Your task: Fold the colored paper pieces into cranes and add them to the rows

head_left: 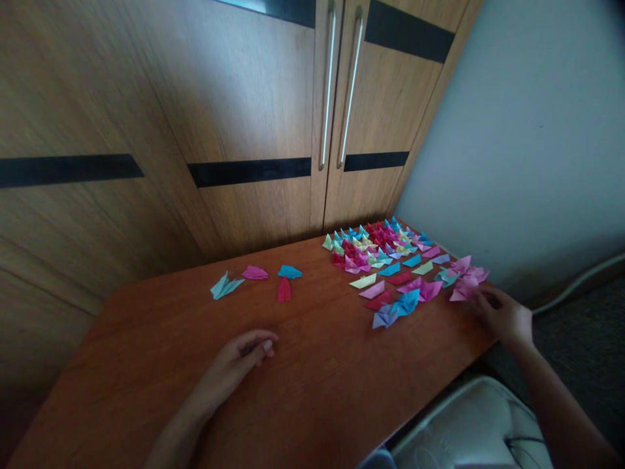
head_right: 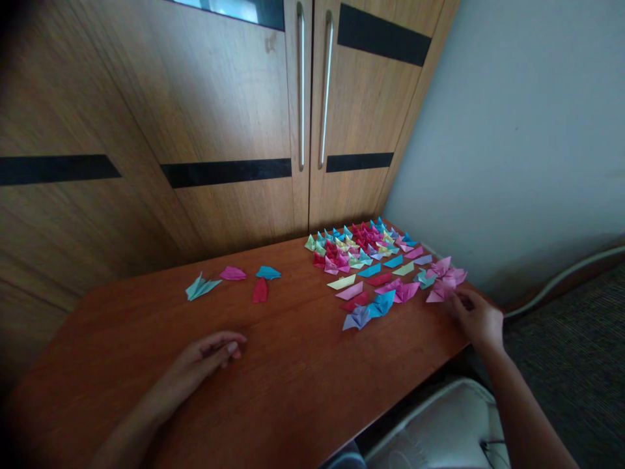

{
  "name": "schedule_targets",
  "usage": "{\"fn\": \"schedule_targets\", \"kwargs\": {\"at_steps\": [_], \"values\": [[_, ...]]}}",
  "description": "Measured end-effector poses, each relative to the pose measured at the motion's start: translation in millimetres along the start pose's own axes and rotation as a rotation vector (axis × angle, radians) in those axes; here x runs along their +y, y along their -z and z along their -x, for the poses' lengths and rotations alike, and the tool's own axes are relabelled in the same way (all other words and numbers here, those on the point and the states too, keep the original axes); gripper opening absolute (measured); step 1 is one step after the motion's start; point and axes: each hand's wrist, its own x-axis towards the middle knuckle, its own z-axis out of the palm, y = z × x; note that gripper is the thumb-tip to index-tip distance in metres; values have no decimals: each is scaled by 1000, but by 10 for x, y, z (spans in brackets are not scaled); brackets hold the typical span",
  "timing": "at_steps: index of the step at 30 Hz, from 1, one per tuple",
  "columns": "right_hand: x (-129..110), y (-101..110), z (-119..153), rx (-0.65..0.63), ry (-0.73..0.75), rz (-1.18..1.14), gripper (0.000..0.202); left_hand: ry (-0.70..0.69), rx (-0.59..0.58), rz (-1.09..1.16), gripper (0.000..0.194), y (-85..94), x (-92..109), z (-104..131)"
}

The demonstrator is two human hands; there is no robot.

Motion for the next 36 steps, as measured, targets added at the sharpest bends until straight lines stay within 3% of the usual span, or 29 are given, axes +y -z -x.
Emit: {"fn": "schedule_targets", "kwargs": {"at_steps": [15, 36], "values": [[-68, 45, -30, -65, -63, -4, 26, 8, -7, 2, 35, 8, -40, -23], [0, -79, -15, 22, -80, 30, 33, -6, -3, 2, 34, 6, -42, -24]]}}
